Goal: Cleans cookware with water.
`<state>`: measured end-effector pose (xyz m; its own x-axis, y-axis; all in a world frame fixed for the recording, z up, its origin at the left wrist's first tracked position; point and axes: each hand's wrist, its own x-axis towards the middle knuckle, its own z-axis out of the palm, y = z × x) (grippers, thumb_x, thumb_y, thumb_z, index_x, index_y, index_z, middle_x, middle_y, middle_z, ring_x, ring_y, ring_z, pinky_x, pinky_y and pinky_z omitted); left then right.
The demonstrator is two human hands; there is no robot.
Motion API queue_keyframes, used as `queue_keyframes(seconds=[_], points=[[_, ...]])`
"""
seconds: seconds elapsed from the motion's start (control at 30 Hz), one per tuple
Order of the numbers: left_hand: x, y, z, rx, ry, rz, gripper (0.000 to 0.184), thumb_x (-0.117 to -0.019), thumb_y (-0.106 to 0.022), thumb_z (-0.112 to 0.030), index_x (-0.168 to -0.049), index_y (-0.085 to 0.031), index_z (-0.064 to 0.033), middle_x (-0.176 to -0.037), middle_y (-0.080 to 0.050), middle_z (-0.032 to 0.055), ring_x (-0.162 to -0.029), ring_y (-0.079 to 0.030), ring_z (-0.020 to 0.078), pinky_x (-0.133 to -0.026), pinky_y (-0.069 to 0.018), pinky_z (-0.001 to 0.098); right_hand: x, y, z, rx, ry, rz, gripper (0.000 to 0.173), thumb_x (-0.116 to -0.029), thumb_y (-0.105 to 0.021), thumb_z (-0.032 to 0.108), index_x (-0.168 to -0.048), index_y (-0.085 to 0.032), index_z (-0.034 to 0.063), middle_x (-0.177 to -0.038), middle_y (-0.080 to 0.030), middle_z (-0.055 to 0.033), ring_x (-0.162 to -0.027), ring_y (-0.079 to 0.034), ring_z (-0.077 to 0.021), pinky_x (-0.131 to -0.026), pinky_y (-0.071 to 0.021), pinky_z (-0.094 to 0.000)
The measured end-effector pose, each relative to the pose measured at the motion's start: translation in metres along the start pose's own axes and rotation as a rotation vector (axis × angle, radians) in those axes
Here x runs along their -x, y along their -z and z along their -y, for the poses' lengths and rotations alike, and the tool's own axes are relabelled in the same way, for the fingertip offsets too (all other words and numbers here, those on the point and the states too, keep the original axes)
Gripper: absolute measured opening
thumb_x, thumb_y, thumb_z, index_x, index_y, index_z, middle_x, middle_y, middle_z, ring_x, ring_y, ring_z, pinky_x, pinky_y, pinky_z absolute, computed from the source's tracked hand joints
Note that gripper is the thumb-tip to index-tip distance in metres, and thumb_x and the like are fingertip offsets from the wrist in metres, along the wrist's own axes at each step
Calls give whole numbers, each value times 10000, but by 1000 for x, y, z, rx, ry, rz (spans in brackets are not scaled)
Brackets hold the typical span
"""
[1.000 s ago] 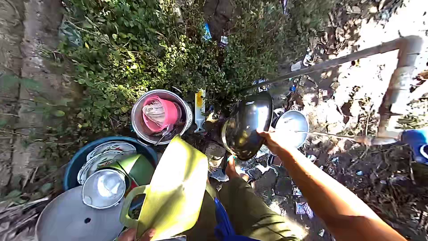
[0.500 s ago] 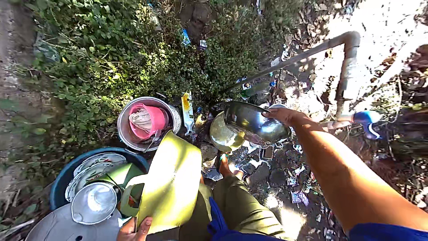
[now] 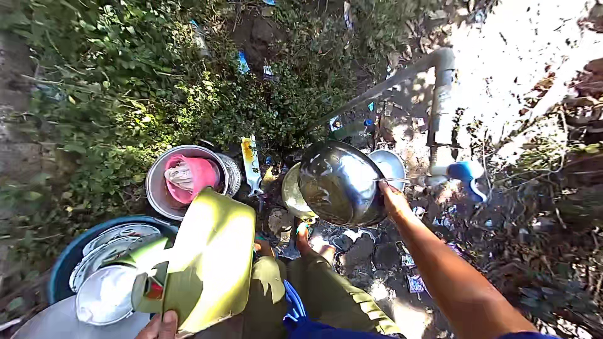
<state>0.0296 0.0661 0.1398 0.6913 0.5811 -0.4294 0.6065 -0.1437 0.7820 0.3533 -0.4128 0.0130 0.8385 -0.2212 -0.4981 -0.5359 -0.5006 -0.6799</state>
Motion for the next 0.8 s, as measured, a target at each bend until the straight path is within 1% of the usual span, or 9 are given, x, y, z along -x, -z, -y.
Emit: queue_keyframes(seconds=[0.1,0.2,0.37,0.47,0.53,0.57,0.67,0.73,0.8], points=[[4,-25,-18,50,-5,-63,292,-1070,-416,-237,-929,-642,-116,-824,-651,-225,-823,-634,-128,-797,-554,152,-1,42,-26,-61,7,-6,474,-1101,-410,362,-1075,-671,-32,-927,-686,-79,-847,-661,-83,-827,-565,-330],[5,-52,-34,98,17,-182,290,-1075,-366,-168,-935,-616,-120,-810,-643,-226,-808,-636,-123,-791,-557,155,3,85,-39,-85,-21,-41,513,-1100,-383,383,-1163,-644,-54,-1031,-695,-107,-945,-672,-95,-894,-564,-338],[4,-83,-51,150,32,-370,304,-1094,-338,-198,-983,-600,-91,-828,-642,-204,-821,-644,-110,-794,-564,164,-3,118,-50,-58,-23,-22,549,-1083,-362,424,-1172,-643,-39,-1016,-694,-92,-935,-670,-86,-880,-565,-327],[5,-89,-59,162,91,-470,334,-1110,-312,-226,-1038,-589,-55,-887,-644,-155,-866,-647,-89,-833,-560,183,-10,105,-37,27,22,90,550,-1073,-369,389,-1235,-605,-81,-1092,-672,-148,-990,-650,-102,-912,-543,-326],[6,-91,-65,153,133,-512,380,-1120,-277,-227,-1122,-576,7,-965,-641,-102,-918,-639,-81,-879,-546,193,-13,83,-23,21,78,154,444,-1069,-383,265,-1208,-603,-95,-1081,-663,-109,-994,-627,-33,-925,-520,-248],[6,-92,-67,143,141,-525,394,-1121,-266,-225,-1141,-573,22,-983,-642,-90,-931,-637,-82,-891,-543,194,-15,71,-14,12,63,161,381,-1088,-395,197,-1181,-604,-108,-1078,-650,-119,-995,-611,-46,-929,-501,-253],[10,-92,-64,116,153,-545,410,-1121,-269,-235,-1139,-579,34,-991,-645,-75,-934,-635,-78,-896,-540,197,-25,36,2,63,72,253,419,-1083,-456,266,-1295,-604,-64,-1265,-653,-170,-1183,-612,-126,-1052,-487,-313],[12,-92,-61,108,158,-548,401,-1119,-284,-232,-1129,-583,34,-977,-649,-81,-925,-638,-81,-885,-544,193,-24,12,23,48,61,330,403,-1088,-480,298,-1242,-644,-37,-1163,-683,-143,-1073,-639,-114,-977,-519,-320],[15,-93,-58,89,170,-552,387,-1115,-297,-224,-1103,-589,29,-946,-647,-89,-899,-638,-89,-864,-548,187,-17,-9,50,-23,-48,448,388,-1104,-450,295,-1233,-627,-25,-1061,-675,-129,-954,-649,-133,-889,-547,-344]])
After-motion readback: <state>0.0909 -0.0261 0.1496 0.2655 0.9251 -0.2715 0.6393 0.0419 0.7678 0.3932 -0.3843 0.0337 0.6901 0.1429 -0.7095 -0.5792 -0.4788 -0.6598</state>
